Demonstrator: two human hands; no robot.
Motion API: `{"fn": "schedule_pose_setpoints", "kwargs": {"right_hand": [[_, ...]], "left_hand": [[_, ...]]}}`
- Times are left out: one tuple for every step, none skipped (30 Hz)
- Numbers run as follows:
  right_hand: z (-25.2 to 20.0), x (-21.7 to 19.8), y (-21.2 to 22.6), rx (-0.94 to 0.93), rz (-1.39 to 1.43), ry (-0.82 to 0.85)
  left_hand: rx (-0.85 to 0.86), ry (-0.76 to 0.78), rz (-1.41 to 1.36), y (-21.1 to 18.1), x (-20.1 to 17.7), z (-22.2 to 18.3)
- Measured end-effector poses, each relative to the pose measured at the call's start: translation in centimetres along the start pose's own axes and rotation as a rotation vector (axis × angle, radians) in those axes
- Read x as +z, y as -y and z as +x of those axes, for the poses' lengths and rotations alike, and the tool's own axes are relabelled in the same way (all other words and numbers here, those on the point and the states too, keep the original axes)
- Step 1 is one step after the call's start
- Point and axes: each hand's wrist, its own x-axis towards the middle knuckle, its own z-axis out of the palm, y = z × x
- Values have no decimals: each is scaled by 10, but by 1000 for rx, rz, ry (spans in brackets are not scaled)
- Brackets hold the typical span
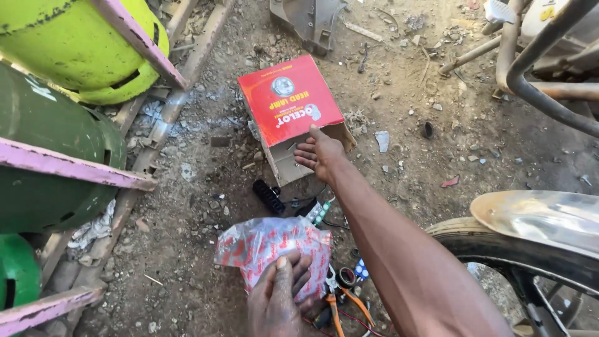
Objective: Unpacking a new headlight from its packaging and installing it onto a motorcycle, including connecting the electrical wiring.
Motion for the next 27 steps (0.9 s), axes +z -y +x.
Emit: {"fn": "schedule_pose_setpoints", "kwargs": {"right_hand": [[9,7,1,36,-33,-8],[9,14,2,38,-29,-10],[9,22,4,58,12,-50],[8,32,6,76,54,-88],[16,37,3,77,57,-85],[23,40,-1,75,105,-137],[30,42,-5,72,152,-190],[27,43,-7,77,148,-188],[23,43,-9,24,193,-124],[19,41,-8,-31,237,-60],[16,38,-10,-29,234,-60],[13,39,-10,-65,233,-28],[10,39,-10,-101,232,4],[-1,34,-10,-100,226,4],[-13,28,-10,-152,192,62],[-24,22,-10,-202,161,121],[-49,16,-6,-199,157,124],[-73,11,0,-198,111,135],[-97,5,5,-196,64,146],[-102,-4,1,-197,63,147],[-106,-13,-4,-219,98,197],[-109,-21,-9,-242,137,249],[-107,-24,-9,-245,139,250],[-105,-31,-10,-255,138,272],[-103,-36,-12,-264,136,294],[-96,-39,-12,-264,136,289],[-89,-40,-13,-252,110,280]], "left_hand": [[-10,-25,38,-1,-3,2],[-10,-27,42,-4,-4,3],[-70,-41,61,-7,-6,4],[-127,-56,78,-12,-9,5],[-124,-58,81,-12,-11,11],[-125,-76,72,-10,-14,15],[-125,-94,64,-8,-16,19],[-129,-99,62,-10,-19,19],[-106,-88,106,-11,-22,19],[-82,-73,151,-12,-23,18],[-84,-75,148,-11,-24,15],[-62,-69,178,-11,-25,13],[-40,-63,207,-11,-25,9],[-44,-64,202,0,-26,17],[17,-49,192,12,-25,24],[81,-37,183,23,-25,30],[79,-40,179,34,-24,36],[105,-9,122,43,-23,42],[132,21,64,53,-22,48],[133,21,62,54,-19,41],[129,25,89,56,-15,34],[129,30,118,56,-13,28],[133,30,119,64,-10,27],[138,28,119,73,-7,25],[142,27,120,83,-5,24],[138,30,123,89,-3,22],[105,10,91,95,-3,21]]}}
